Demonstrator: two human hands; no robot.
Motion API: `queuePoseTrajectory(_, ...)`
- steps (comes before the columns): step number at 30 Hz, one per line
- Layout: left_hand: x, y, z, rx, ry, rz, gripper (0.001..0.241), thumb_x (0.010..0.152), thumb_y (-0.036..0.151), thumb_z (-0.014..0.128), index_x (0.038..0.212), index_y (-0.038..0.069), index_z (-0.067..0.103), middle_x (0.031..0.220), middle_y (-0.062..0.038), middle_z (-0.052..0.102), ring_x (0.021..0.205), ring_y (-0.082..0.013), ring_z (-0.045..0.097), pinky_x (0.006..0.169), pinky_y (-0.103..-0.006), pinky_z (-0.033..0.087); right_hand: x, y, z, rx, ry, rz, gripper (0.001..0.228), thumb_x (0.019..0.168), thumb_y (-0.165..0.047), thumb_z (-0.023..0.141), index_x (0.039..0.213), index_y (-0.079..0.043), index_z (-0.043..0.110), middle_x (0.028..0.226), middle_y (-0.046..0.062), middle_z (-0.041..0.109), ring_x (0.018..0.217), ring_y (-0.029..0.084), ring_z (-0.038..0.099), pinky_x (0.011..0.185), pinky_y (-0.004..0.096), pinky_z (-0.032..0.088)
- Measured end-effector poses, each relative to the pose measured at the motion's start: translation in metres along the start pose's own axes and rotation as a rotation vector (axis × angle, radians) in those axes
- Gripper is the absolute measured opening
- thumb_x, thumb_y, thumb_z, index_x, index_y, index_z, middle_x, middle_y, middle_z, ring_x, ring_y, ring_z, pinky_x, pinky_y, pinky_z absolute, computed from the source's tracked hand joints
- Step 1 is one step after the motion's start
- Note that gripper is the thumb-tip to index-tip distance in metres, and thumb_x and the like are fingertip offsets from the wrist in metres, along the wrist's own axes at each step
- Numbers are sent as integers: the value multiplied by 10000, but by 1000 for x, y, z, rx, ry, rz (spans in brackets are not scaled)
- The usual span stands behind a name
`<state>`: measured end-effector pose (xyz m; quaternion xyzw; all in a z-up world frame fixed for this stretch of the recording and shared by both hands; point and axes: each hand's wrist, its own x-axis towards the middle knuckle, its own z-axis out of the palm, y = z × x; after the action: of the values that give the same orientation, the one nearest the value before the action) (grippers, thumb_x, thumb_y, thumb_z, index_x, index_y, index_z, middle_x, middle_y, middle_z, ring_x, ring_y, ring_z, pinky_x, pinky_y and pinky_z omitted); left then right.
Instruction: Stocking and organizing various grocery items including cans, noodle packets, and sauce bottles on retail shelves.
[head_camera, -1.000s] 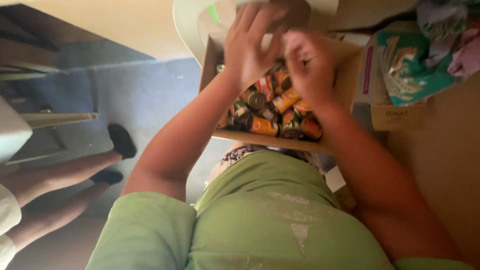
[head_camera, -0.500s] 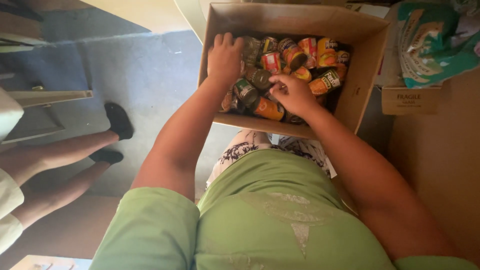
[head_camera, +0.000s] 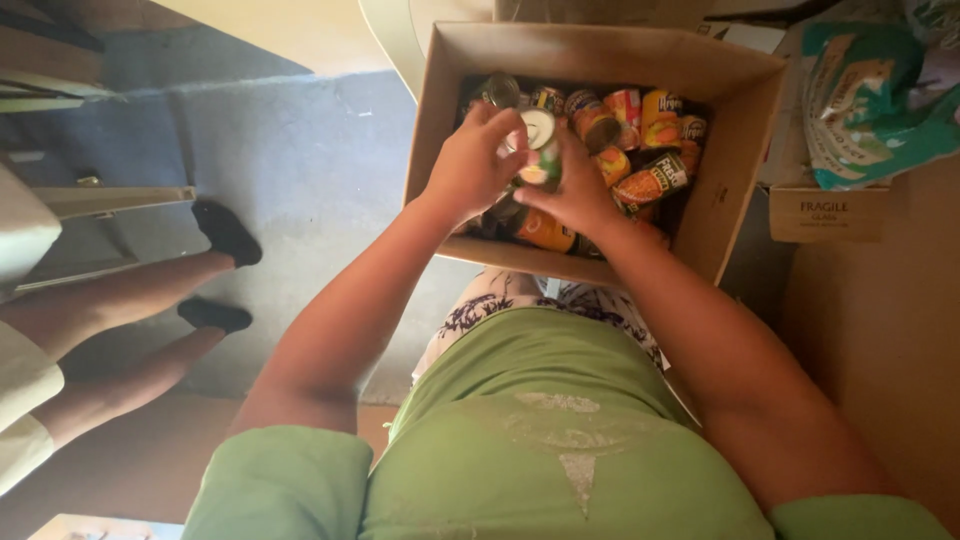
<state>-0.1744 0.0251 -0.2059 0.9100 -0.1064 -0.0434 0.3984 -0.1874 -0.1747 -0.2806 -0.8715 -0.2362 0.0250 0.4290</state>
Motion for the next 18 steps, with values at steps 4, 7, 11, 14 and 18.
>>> queuePoseTrajectory(4,6,-33,16,-286,-107,-266,136,930,167,672,1043,121,612,1065,-77,738,964,-268,762,826,-407,595,-8,21,4,459,-174,589,804,739,-182,866,1431,-68,472,1269,147,669,1129,275,674,945,412,550)
queuePoseTrajectory(7,-8,-79,55,-12,-301,-208,390,825,134,695,1196,112,577,1164,-126,695,1075,-331,685,911,-462,543,-28,62,15,592,-151,681,645,745,-134,825,1333,-66,569,1157,98,722,1031,243,713,877,394,585)
queuePoseTrajectory(11,-45,-110,100,557,-490,25,789,673,160,784,1406,124,495,1364,-194,570,1259,-424,535,1013,-615,418,-48,80,15,810,-24,785,536,797,-71,768,1295,-57,570,1054,89,666,889,219,656,693,389,549)
queuePoseTrajectory(14,-45,-137,121,695,-365,127,582,830,172,756,1379,210,568,1374,-117,592,1234,-352,551,1021,-647,408,-39,63,-7,745,-9,984,578,771,-112,736,1298,-173,505,1060,34,692,877,196,687,638,368,570)
queuePoseTrajectory(18,-35,-85,59,642,-352,129,666,761,239,815,1378,193,569,1358,-88,608,1220,-344,561,997,-637,428,-56,83,2,815,-30,1022,529,794,-128,733,1286,-138,540,1061,48,714,886,207,685,648,370,565)
